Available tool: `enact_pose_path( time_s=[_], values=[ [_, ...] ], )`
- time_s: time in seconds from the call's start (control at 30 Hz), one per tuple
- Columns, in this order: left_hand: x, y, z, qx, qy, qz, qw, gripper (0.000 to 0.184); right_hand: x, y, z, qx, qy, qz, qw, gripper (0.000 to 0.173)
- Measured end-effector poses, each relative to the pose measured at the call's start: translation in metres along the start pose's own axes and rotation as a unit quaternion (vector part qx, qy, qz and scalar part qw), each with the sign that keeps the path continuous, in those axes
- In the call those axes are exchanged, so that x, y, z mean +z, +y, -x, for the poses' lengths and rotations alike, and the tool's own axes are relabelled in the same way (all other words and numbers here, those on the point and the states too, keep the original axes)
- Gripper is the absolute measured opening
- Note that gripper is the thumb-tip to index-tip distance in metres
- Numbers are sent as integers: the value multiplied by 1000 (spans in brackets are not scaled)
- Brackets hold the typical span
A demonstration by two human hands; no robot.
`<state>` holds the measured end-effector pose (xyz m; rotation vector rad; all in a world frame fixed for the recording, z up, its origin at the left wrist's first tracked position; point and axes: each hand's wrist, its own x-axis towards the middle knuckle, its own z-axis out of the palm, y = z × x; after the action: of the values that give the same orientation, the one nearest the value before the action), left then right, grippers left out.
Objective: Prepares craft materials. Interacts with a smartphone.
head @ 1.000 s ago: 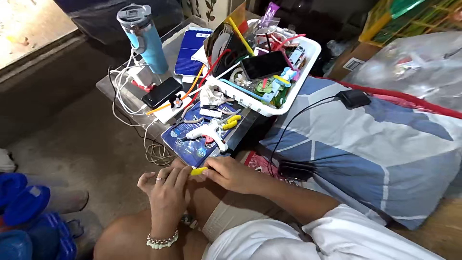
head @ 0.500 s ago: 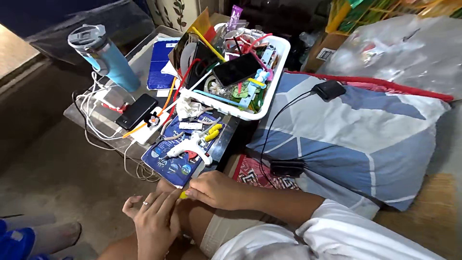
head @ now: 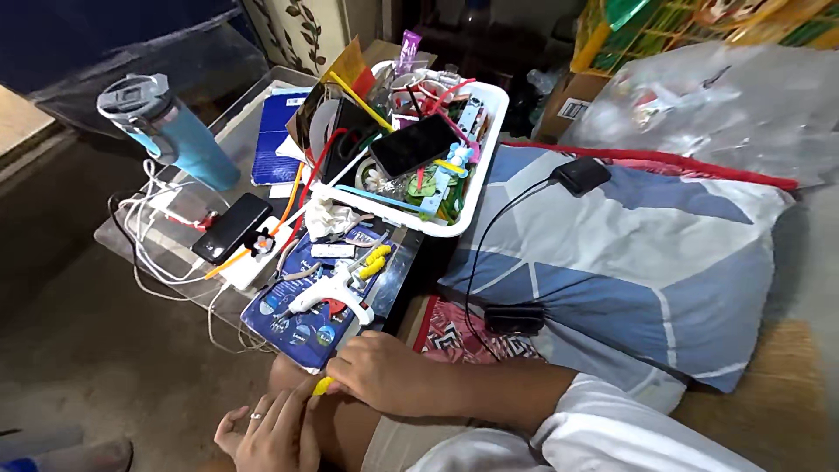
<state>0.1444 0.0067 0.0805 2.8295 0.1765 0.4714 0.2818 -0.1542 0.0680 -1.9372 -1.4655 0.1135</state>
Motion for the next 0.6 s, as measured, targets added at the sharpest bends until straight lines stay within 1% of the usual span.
enact_pose_path(
  time_s=[0.1, 0.23, 0.4, 0.5, 0.6],
  values=[
    [-2, -5, 2, 4, -4, 16, 1000, 30, 6, 2, 0, -10, 17, -10, 1000, 25],
    [-2, -11, 3, 24, -7, 23, 999, 28, 8, 8, 1, -18, 0, -73, 997, 30],
    [3, -1, 1, 22, 18, -3, 1000, 30, 0, 19, 0, -22, -20, -134, 990, 36],
    [7, 8, -2, 8, 31, -20, 999, 31, -4, 22, 3, -13, -18, -112, 993, 39],
    [13, 7, -1, 9, 83, -27, 996, 30, -1, 21, 4, -10, 5, -57, 998, 40]
  ],
)
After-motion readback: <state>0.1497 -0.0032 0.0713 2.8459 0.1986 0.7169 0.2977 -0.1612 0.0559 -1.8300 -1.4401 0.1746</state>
